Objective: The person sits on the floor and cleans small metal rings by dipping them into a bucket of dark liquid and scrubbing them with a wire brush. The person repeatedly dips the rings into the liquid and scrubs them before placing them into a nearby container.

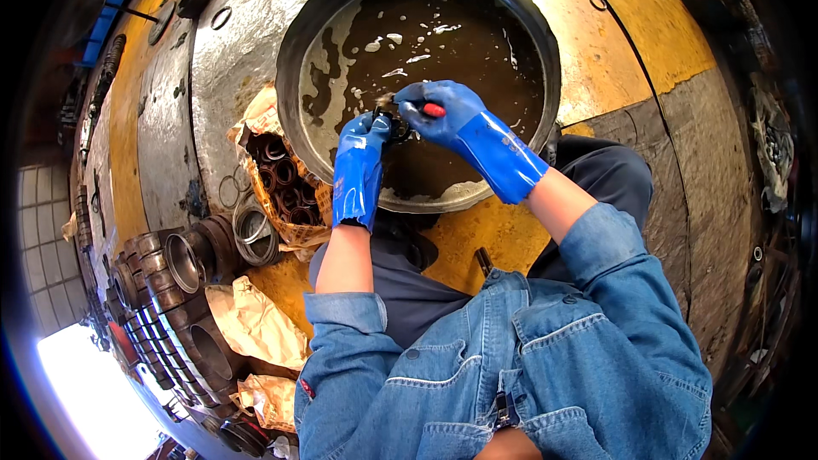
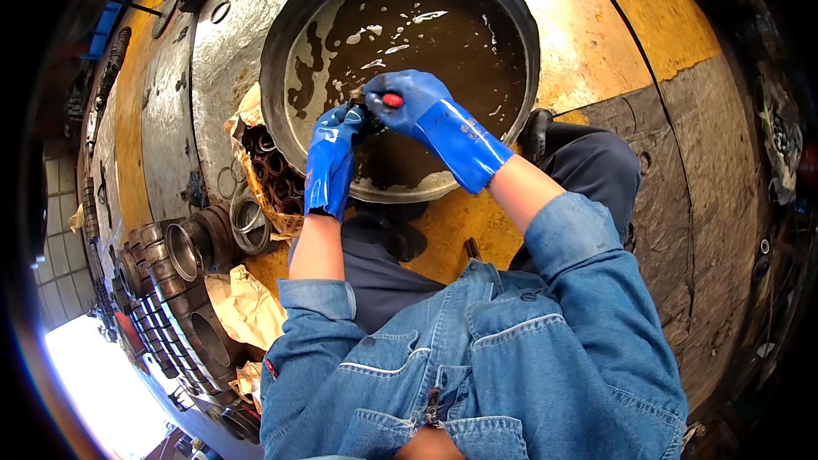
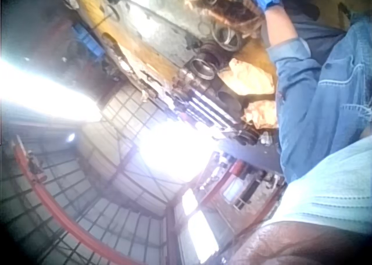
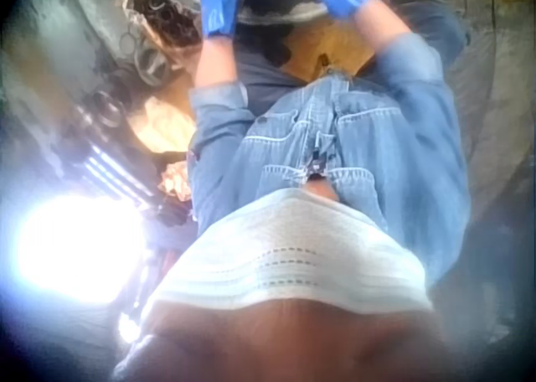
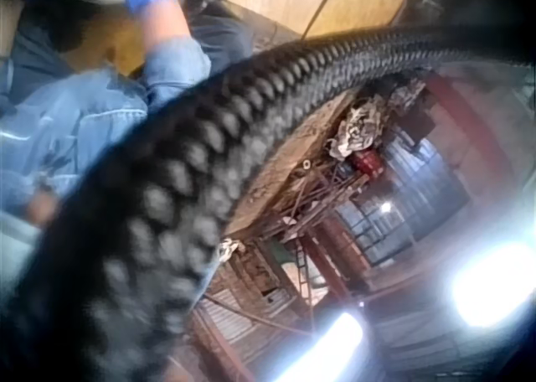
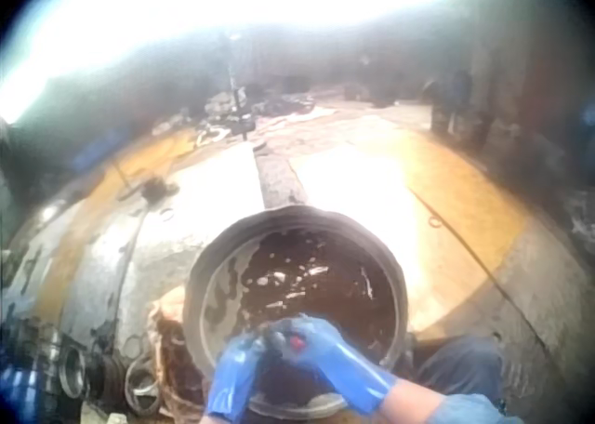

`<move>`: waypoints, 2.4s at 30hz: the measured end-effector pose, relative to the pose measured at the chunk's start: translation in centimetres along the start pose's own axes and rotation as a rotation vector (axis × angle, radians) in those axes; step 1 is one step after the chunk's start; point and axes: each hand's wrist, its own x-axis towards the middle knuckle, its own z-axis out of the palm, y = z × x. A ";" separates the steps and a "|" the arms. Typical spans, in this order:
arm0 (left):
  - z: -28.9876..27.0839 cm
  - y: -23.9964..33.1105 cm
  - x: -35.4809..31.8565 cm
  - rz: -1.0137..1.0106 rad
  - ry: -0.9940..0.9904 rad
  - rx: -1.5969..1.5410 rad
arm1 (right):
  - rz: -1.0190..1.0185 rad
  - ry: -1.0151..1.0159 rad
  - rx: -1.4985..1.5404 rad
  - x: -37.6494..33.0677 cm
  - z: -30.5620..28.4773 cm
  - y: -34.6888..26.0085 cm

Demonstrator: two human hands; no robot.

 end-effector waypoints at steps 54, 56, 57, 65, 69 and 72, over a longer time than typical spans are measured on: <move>0.7 0.9 -0.8 -0.008 0.081 -0.048 | 0.279 -0.175 -0.132 -2.4 -0.2 -3.3; 0.5 0.4 -0.4 0.017 0.084 0.051 | 0.199 -0.139 -0.196 -2.5 0.9 -2.3; 0.5 0.2 0.0 0.031 0.080 0.100 | 0.251 -0.094 -0.266 -2.4 1.0 -1.6; 0.2 0.2 0.6 0.860 0.148 1.153 | 0.472 0.036 0.029 -3.8 -3.1 2.0; -0.1 -0.6 1.2 1.108 0.227 1.124 | 0.260 0.099 0.223 -4.9 -4.0 -1.1; 0.1 -1.1 1.5 1.207 0.263 1.100 | -0.146 0.038 0.205 -4.7 -4.1 -1.7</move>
